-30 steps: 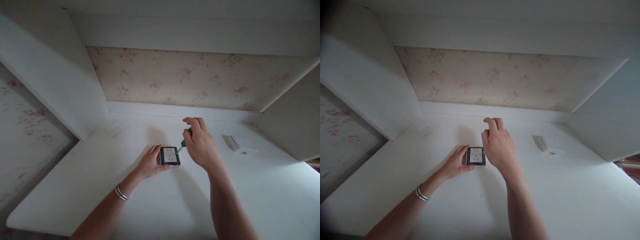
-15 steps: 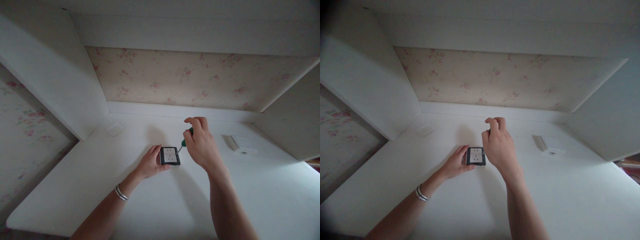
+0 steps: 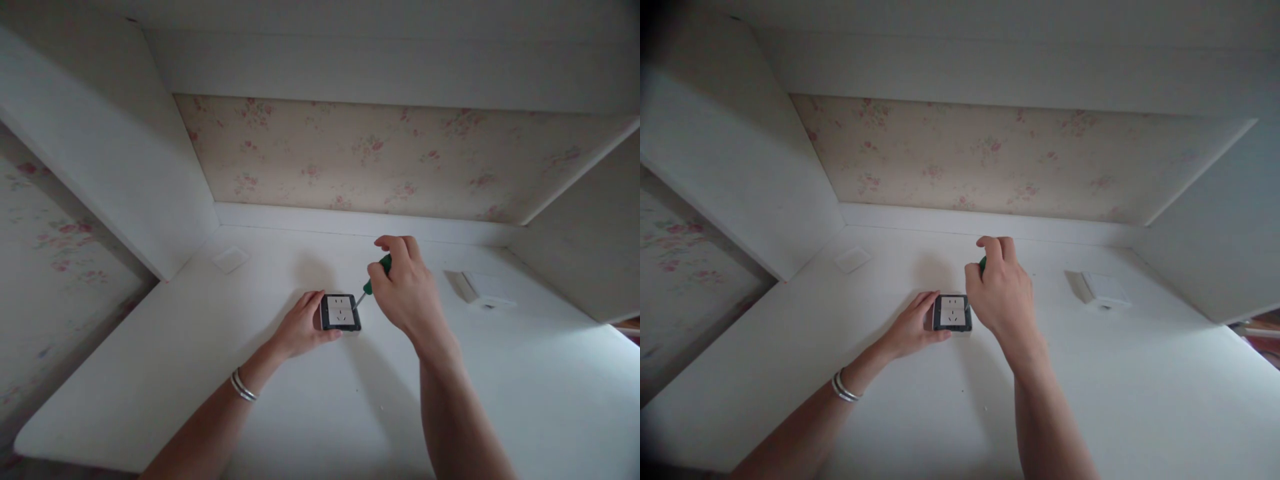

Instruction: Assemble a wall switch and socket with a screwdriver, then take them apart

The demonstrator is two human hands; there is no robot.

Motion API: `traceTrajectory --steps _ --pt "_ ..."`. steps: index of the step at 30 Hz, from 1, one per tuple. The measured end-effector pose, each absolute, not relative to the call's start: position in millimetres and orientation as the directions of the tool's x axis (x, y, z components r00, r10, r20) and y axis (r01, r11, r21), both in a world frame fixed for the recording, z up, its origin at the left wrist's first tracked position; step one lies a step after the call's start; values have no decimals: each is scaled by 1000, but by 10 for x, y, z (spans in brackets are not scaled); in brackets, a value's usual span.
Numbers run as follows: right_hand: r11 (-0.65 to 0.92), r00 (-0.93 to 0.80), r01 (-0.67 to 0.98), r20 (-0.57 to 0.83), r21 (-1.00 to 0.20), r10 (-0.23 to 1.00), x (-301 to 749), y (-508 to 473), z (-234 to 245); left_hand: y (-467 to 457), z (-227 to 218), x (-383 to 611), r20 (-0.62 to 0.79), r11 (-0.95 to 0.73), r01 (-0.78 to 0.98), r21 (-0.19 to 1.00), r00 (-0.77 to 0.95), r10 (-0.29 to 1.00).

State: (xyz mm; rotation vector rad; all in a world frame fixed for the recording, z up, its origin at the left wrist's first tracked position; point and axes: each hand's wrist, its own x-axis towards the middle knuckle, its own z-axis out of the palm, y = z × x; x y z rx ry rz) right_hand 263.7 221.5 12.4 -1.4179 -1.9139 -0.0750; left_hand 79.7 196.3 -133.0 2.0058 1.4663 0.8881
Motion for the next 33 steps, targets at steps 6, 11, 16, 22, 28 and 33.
traceTrajectory --steps 6,11,16,22,28,33 --pt "401 -126 846 598 -352 791 2665 2233 115 1966 -1333 792 218 -306 639 706 215 952" --pt "425 -170 827 557 -368 813 2658 2215 133 1974 -1351 793 219 -308 639 705 216 951" --pt "381 -97 849 601 -367 794 2643 2225 122 1977 -1369 789 223 -311 627 714 217 950" --pt "391 -119 853 599 -347 792 2660 2232 109 1972 -1358 788 225 -312 605 732 217 950" --pt "368 -81 862 622 -348 779 2650 2244 90 1972 -1356 786 217 -307 602 737 218 951" --pt "401 -126 842 591 -360 796 2653 2232 97 1966 -1347 790 218 -304 604 736 214 952"
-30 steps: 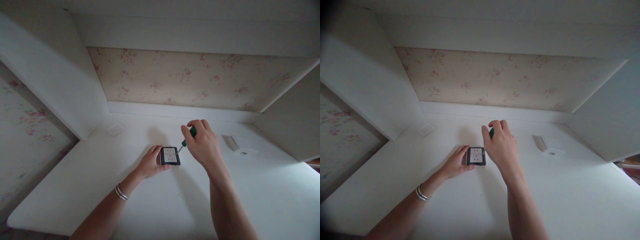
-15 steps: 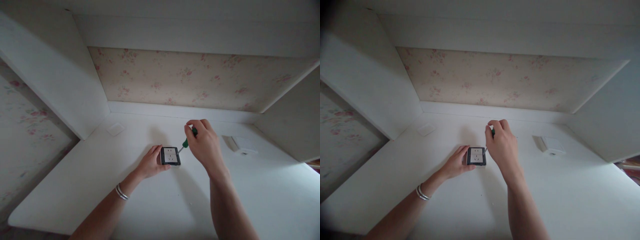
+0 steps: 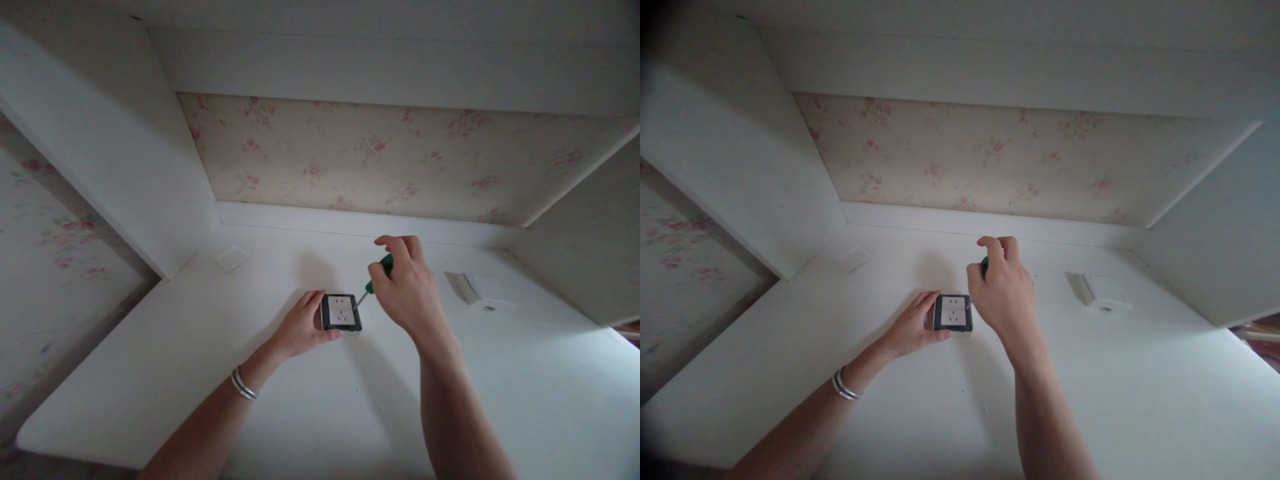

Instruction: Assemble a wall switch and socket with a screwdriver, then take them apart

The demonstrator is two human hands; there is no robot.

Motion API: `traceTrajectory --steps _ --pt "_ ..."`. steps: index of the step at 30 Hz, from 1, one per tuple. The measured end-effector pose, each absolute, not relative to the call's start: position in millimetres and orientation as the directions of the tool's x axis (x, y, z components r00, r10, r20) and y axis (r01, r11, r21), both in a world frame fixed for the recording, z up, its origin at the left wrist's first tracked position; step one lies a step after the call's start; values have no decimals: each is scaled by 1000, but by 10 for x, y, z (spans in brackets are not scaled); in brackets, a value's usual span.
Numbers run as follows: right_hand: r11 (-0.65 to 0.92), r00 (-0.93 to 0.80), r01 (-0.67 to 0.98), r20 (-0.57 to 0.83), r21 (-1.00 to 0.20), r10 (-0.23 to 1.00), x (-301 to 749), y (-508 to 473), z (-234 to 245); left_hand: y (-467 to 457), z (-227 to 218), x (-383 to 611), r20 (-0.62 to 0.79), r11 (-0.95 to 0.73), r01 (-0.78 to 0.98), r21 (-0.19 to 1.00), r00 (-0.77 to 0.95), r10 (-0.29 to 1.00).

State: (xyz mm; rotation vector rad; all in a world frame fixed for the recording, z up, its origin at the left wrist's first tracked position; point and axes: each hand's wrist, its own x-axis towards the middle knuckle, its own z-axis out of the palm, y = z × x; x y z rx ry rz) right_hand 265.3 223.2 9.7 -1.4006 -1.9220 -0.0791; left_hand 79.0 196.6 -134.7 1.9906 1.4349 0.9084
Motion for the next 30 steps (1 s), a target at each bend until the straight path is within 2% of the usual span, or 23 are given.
traceTrajectory --steps 13,20,27,30 --pt "440 -111 791 607 -426 787 2659 2242 105 1970 -1372 786 210 -293 613 733 207 956" --pt "396 -54 818 629 -417 775 2632 2241 103 1974 -1386 787 221 -303 614 729 207 953" --pt "449 -131 793 604 -412 786 2637 2246 97 1971 -1369 790 207 -291 624 725 206 956" --pt "419 -102 821 621 -388 777 2631 2245 91 1972 -1377 787 205 -295 625 723 213 955"
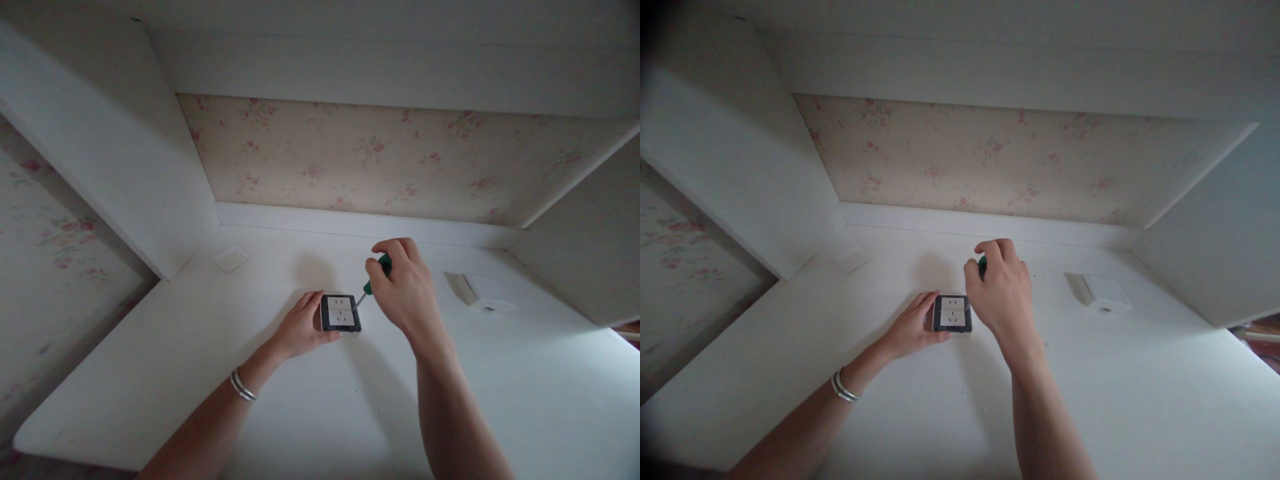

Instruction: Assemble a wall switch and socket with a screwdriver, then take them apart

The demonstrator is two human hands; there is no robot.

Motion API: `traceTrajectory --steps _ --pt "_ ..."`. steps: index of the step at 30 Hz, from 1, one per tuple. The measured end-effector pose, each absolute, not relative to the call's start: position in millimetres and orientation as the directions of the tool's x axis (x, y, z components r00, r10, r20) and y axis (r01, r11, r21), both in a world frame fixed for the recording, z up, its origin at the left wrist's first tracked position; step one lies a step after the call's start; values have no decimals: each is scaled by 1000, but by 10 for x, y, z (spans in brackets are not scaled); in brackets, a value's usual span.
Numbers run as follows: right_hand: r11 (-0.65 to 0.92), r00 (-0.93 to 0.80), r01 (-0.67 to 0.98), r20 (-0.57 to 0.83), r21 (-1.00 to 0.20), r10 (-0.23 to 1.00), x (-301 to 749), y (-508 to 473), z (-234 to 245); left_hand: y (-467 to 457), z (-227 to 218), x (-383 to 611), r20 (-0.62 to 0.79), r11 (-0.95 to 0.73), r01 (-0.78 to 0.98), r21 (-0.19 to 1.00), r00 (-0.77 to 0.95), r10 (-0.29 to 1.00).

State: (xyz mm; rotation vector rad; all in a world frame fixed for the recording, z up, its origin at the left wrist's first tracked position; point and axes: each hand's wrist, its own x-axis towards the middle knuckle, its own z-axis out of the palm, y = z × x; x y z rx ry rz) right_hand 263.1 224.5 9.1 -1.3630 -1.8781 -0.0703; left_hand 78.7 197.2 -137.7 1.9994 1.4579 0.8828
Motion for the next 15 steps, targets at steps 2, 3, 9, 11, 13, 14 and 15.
traceTrajectory --steps 2,3,9,11,13,14,15 --pt "392 -77 836 626 -383 776 2637 2248 83 1973 -1384 785 208 -297 628 719 214 955" --pt "389 -76 837 622 -385 779 2642 2251 79 1974 -1386 784 210 -298 630 717 213 954" --pt "436 -134 815 608 -382 782 2652 2271 75 1973 -1376 787 220 -308 628 715 216 951" --pt "412 -124 841 615 -351 778 2644 2271 82 1973 -1377 788 218 -306 630 714 215 952" --pt "369 -92 868 624 -331 776 2639 2265 86 1973 -1383 787 219 -304 632 713 211 953" --pt "348 -72 878 627 -329 776 2638 2260 86 1975 -1387 786 219 -304 632 713 211 953" --pt "329 -53 884 628 -332 776 2639 2254 85 1977 -1390 784 220 -307 632 712 214 952"
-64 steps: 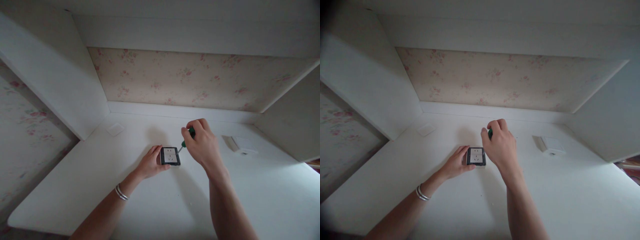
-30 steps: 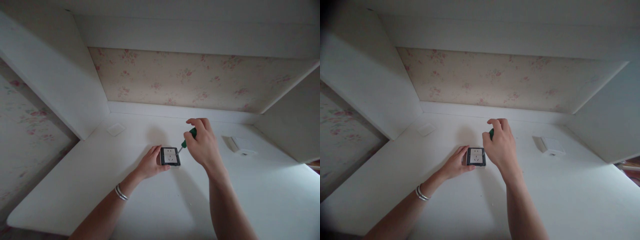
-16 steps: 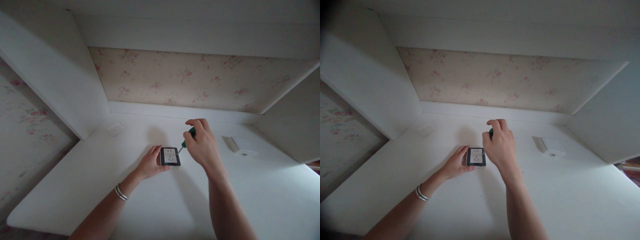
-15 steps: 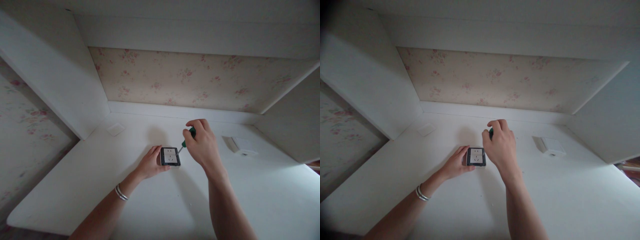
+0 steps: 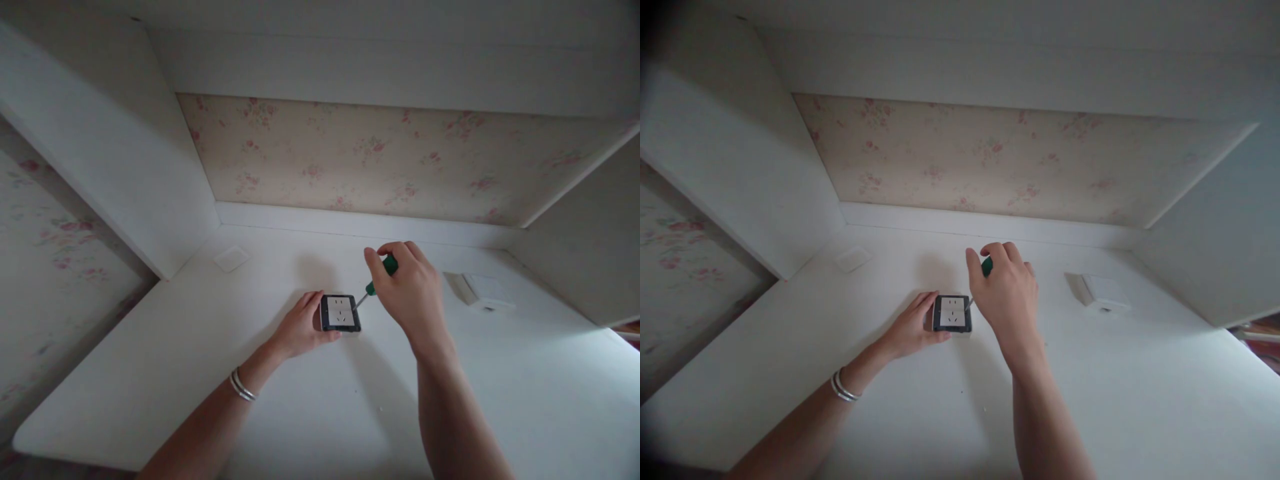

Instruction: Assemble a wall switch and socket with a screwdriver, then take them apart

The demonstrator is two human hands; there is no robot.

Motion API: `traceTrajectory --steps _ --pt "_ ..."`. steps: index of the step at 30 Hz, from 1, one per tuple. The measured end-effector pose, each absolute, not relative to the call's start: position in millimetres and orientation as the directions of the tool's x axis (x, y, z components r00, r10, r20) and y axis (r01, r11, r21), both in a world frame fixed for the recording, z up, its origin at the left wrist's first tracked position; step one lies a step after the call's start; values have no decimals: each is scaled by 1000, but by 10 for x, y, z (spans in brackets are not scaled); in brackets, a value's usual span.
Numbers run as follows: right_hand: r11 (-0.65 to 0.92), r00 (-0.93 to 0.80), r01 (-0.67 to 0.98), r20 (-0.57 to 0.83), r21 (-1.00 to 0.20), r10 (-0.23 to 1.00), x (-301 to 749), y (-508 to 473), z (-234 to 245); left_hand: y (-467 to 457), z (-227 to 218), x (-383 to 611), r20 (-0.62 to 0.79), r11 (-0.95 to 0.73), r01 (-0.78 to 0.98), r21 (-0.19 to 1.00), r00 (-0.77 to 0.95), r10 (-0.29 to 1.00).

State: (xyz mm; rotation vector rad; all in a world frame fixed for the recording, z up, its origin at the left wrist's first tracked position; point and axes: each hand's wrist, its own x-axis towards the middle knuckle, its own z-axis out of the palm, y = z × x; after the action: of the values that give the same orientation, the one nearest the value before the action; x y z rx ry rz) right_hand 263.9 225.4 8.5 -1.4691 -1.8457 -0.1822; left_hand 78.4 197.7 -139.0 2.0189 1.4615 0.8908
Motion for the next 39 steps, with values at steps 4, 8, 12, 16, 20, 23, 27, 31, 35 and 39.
traceTrajectory --steps 4,8,12,16,20,23,27,31,35,39 --pt "282 -32 906 612 -317 791 2645 2223 93 1988 -1392 777 227 -318 636 703 223 948" --pt "271 -144 945 515 -182 845 2658 2218 219 1998 -1391 774 200 -297 639 710 222 954" --pt "207 -227 973 297 98 928 2676 2281 450 2005 -1411 767 188 -288 649 704 221 957" --pt "282 -314 933 126 222 941 2676 2404 631 2008 -1432 758 193 -290 651 701 219 957" --pt "441 -437 884 -63 155 897 2655 2516 735 2000 -1440 758 213 -301 644 703 212 954" --pt "468 -453 872 -132 140 882 2623 2556 780 1995 -1447 759 229 -309 639 705 207 951" --pt "497 -466 866 -270 53 842 2606 2583 809 1996 -1456 756 228 -310 636 706 211 951" --pt "510 -502 856 -380 -89 777 2617 2598 844 1994 -1440 751 214 -302 638 709 214 953" --pt "471 -438 882 -410 -23 800 2589 2588 886 1982 -1410 747 202 -297 636 712 220 954" --pt "586 -571 808 -323 -57 755 2574 2606 873 1979 -1410 743 198 -293 627 722 218 955"
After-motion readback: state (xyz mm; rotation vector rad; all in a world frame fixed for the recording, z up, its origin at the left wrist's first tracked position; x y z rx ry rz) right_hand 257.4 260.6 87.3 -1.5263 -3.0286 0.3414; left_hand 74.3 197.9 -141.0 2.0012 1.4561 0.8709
